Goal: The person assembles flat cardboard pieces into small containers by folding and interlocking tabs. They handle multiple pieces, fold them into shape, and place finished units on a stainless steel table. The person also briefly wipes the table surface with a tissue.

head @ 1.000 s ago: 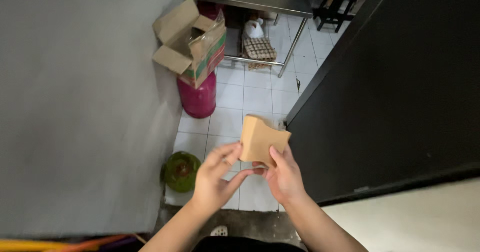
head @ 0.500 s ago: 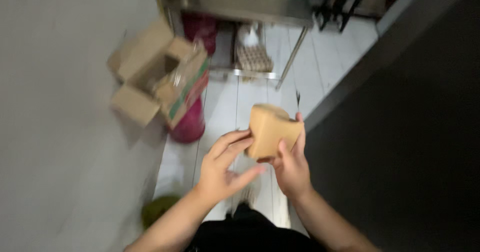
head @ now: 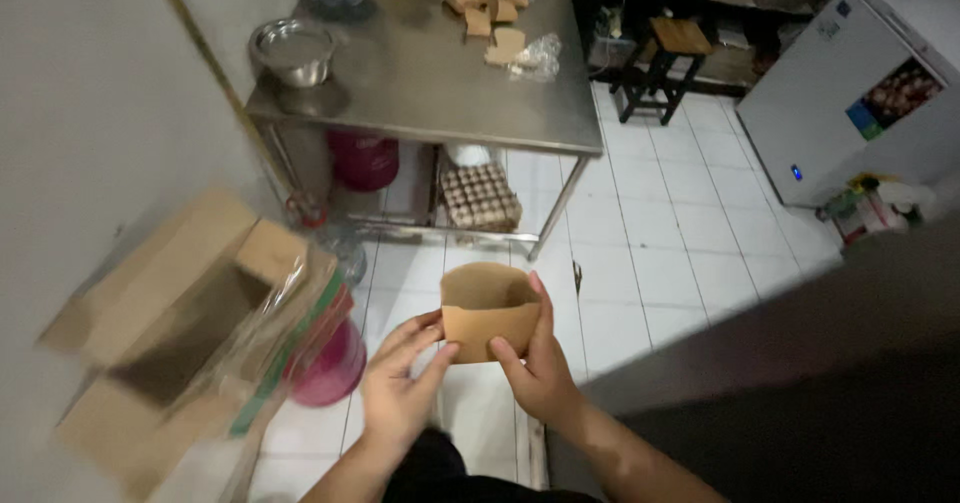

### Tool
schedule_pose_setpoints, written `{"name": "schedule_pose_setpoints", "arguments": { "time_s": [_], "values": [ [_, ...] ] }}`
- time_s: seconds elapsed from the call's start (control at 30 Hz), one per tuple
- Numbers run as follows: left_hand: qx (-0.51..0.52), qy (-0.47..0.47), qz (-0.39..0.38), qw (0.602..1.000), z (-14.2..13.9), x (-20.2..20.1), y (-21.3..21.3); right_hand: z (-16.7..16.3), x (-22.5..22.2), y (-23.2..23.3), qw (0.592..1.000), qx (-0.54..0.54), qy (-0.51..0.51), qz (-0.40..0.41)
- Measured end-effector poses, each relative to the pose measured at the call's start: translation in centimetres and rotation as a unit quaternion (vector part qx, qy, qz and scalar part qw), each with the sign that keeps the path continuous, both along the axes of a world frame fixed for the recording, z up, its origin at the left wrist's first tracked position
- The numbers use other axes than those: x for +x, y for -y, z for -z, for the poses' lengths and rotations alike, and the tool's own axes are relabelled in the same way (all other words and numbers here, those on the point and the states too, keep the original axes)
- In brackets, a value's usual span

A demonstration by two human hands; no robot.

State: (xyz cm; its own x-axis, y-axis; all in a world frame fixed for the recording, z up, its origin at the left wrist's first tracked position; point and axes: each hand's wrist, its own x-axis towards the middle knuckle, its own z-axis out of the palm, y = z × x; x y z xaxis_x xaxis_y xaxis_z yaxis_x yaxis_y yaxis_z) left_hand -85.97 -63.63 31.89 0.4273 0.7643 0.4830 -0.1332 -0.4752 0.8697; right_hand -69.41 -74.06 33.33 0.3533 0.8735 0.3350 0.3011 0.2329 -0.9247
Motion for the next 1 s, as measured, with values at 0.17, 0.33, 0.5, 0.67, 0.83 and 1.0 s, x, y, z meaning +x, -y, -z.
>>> {"name": "schedule_pose_setpoints", "arguments": {
  "time_s": [0.17, 0.33, 0.5, 0.67, 0.83, 1.0],
  "values": [
    [-0.11, -0.025, 0.129, 0.985, 1.5, 8.6, -11.1, 0.6, 9.0, -10.4, 0.988, -0.148, -0.019, -0.043],
    [-0.258, -0.009, 0.199, 0.945, -0.1, 18.7, -20.2, -0.6, 16.4, -20.0, 0.998, -0.047, 0.0, -0.047],
    [-0.224, 0.059, 0.28, 0.931, -2.0, 28.1, -27.8, -1.6, 24.5, -26.5, 1.0, -0.025, 0.002, 0.012],
    [-0.222, 0.024, 0.285, 0.932, -1.3, 36.2, -30.2, -0.1, 31.7, -28.4, 0.991, -0.076, -0.085, 0.07],
    [-0.226, -0.031, 0.282, 0.932, 1.1, 44.7, -29.0, 2.2, 40.0, -26.7, 0.978, -0.123, -0.137, 0.092],
    [-0.273, -0.049, 0.355, 0.893, 4.0, 57.1, -28.5, 3.6, 52.7, -23.5, 0.988, -0.072, -0.112, 0.077]
  ]
}}
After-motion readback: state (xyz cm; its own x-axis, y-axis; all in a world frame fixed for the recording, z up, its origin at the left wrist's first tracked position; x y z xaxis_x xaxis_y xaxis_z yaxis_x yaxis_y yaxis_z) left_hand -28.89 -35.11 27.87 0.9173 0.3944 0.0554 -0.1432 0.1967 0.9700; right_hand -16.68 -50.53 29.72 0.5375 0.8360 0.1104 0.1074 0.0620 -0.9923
